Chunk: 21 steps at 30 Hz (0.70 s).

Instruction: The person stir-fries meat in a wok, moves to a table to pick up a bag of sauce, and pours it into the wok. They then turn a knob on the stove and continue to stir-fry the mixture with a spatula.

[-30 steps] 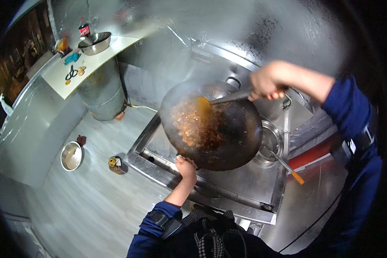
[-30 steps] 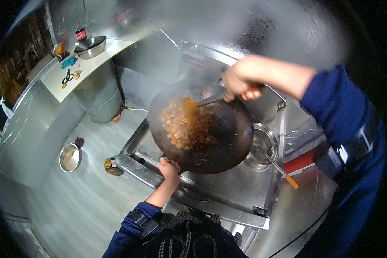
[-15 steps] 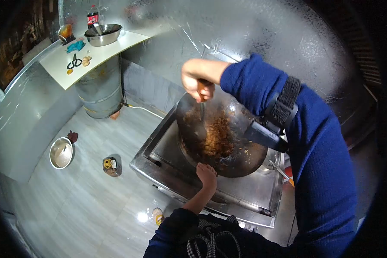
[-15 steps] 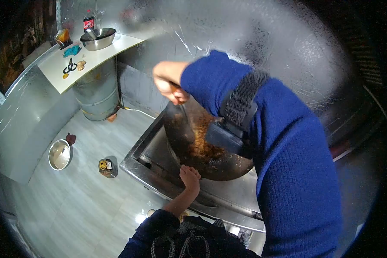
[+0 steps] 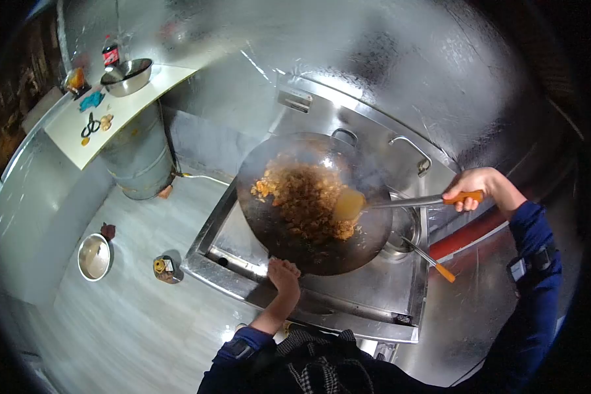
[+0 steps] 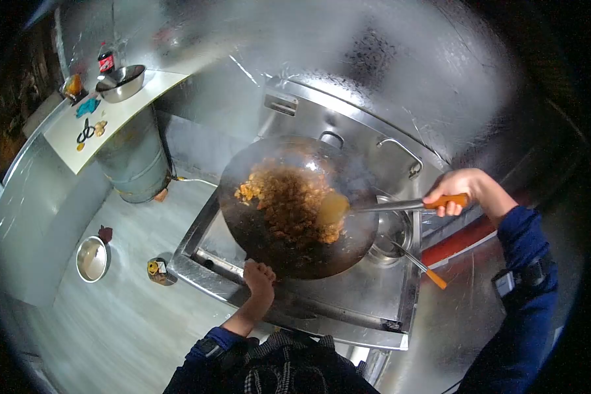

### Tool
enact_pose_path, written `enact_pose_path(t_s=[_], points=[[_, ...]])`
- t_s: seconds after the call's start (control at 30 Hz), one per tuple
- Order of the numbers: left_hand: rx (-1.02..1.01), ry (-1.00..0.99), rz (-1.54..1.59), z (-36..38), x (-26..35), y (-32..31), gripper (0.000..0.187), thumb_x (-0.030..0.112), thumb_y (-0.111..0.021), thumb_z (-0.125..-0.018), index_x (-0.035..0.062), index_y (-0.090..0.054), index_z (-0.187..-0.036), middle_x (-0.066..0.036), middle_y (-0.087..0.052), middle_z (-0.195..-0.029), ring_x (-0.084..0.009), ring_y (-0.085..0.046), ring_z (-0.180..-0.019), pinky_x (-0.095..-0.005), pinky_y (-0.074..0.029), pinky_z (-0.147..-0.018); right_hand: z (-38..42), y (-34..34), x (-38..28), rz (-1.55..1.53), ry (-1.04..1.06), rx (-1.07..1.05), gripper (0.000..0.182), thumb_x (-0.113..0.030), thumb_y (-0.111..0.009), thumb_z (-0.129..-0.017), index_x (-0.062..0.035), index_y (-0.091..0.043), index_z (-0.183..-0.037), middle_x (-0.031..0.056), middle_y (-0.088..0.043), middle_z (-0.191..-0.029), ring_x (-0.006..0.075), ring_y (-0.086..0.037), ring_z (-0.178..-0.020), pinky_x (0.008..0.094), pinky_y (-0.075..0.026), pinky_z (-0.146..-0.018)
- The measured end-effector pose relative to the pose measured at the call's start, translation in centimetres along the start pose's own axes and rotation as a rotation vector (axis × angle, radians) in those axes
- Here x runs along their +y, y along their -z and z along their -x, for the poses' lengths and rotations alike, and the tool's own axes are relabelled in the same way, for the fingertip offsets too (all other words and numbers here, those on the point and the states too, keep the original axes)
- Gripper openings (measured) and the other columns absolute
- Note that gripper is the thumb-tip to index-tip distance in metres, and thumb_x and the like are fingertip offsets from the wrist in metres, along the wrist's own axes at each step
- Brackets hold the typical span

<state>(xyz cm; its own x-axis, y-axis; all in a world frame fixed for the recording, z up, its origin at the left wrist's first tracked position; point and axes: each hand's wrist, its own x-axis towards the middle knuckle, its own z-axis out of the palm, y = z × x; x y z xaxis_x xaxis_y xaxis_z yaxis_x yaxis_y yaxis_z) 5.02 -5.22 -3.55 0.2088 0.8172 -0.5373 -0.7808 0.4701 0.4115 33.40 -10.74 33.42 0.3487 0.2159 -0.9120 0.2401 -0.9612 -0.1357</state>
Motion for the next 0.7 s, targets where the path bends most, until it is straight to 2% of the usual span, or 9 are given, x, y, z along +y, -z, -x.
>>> enact_pose_path(t_s=[0.1,0.17,0.27,0.3,0.43,0.53,0.57,0.63,0.7], points=[[0.047,0.008,-0.035,0.1,-0.2,0.0,0.029,0.034,-0.03,-0.087,0.0135,-0.027,-0.067,0.0,-0.026,-0.047,-0.0126,-0.026,-0.037,-0.0282,-0.022,-0.035,-2.5,4.1,3.6,-0.008,-0.06,-0.057,0.025,-0.029,-0.05,-0.08,-0.0034,-0.047,-0.079,0.0032,-0.043,-0.06,0.0048,-0.03,-0.039,0.0165,-0.024,-0.032],[0.027,-0.114,-0.102,0.5,-0.5,-0.5,0.027,0.032,-0.025,-0.088,0.0128,-0.028,-0.069,0.0,-0.027,-0.047,-0.0121,-0.025,-0.034,-0.0264,-0.022,-0.032,-7.9,6.3,5.2,-0.118,-0.242,-0.321,0.023,-0.029,-0.045,-0.083,-0.0062,-0.047,-0.082,0.0014,-0.041,-0.055,0.0039,-0.032,-0.039,0.0168,-0.025,-0.031],[0.15,-0.144,-0.16,0.3,-0.8,-1.0,0.026,0.031,-0.024,-0.088,0.0123,-0.028,-0.07,-0.001,-0.026,-0.046,-0.0117,-0.024,-0.034,-0.0261,-0.021,-0.03,-19.8,3.0,7.9,-0.167,0.004,-0.208,0.023,-0.029,-0.047,-0.082,-0.0056,-0.048,-0.083,-0.0005,-0.04,-0.055,0.0043,-0.031,-0.038,0.0195,-0.024,-0.029],[0.148,-0.142,-0.184,0.2,-0.9,-0.7,0.026,0.032,-0.025,-0.087,0.0136,-0.03,-0.07,-0.001,-0.027,-0.048,-0.0137,-0.025,-0.036,-0.0279,-0.021,-0.033,-24.5,1.7,9.1,-0.269,0.15,-0.344,0.024,-0.028,-0.048,-0.082,-0.0047,-0.048,-0.088,-0.0001,-0.043,-0.055,0.0062,-0.033,-0.038,0.0203,-0.027,-0.03],[0.154,-0.17,-0.203,0.3,-0.9,-0.8,0.029,0.033,-0.026,-0.087,0.0125,-0.031,-0.068,-0.002,-0.027,-0.048,-0.0148,-0.028,-0.038,-0.0284,-0.025,-0.034,-23.6,-6.7,7.0,-0.045,0.466,-0.084,0.022,-0.023,-0.052,-0.079,-0.0075,-0.048,-0.095,0.0002,-0.043,-0.053,0.0086,-0.04,-0.039,0.0234,-0.03,-0.031],[0.107,-0.165,-0.208,0.1,-0.8,0.0,0.029,0.033,-0.026,-0.087,0.0127,-0.031,-0.067,-0.002,-0.028,-0.049,-0.0148,-0.029,-0.039,-0.0287,-0.026,-0.034,-24.6,-8.3,9.3,0.409,1.075,0.405,0.03,-0.018,-0.049,-0.078,-0.0062,-0.045,-0.105,0.0084,-0.052,-0.056,0.0173,-0.051,-0.041,0.0274,-0.04,-0.035],[0.115,-0.166,-0.219,0.3,-0.7,-0.3,0.029,0.033,-0.026,-0.087,0.0127,-0.031,-0.067,-0.001,-0.028,-0.049,-0.0147,-0.029,-0.04,-0.0285,-0.026,-0.035,-23.8,-8.7,10.3,0.401,1.072,0.398,0.03,-0.018,-0.049,-0.078,-0.0062,-0.045,-0.105,0.0084,-0.052,-0.056,0.0173,-0.051,-0.041,0.0274,-0.04,-0.035],[0.122,-0.162,-0.227,0.2,-0.7,-0.8,0.029,0.033,-0.025,-0.087,0.0127,-0.031,-0.066,-0.001,-0.028,-0.049,-0.0147,-0.029,-0.04,-0.0283,-0.026,-0.035,-20.5,-8.9,12.2,1.117,0.842,0.891,0.036,-0.014,-0.045,-0.079,-0.0074,-0.04,-0.114,0.0089,-0.055,-0.058,0.0203,-0.055,-0.046,0.0303,-0.043,-0.038],[0.17,-0.163,-0.209,0.1,-0.8,-0.6,0.03,0.033,-0.025,-0.087,0.0126,-0.032,-0.066,-0.001,-0.028,-0.049,-0.0147,-0.029,-0.04,-0.028,-0.026,-0.035,-18.7,-8.2,14.3,1.207,0.832,0.947,0.039,-0.014,-0.043,-0.079,-0.0101,-0.038,-0.117,0.008,-0.055,-0.057,0.0205,-0.056,-0.048,0.0311,-0.043,-0.038]])
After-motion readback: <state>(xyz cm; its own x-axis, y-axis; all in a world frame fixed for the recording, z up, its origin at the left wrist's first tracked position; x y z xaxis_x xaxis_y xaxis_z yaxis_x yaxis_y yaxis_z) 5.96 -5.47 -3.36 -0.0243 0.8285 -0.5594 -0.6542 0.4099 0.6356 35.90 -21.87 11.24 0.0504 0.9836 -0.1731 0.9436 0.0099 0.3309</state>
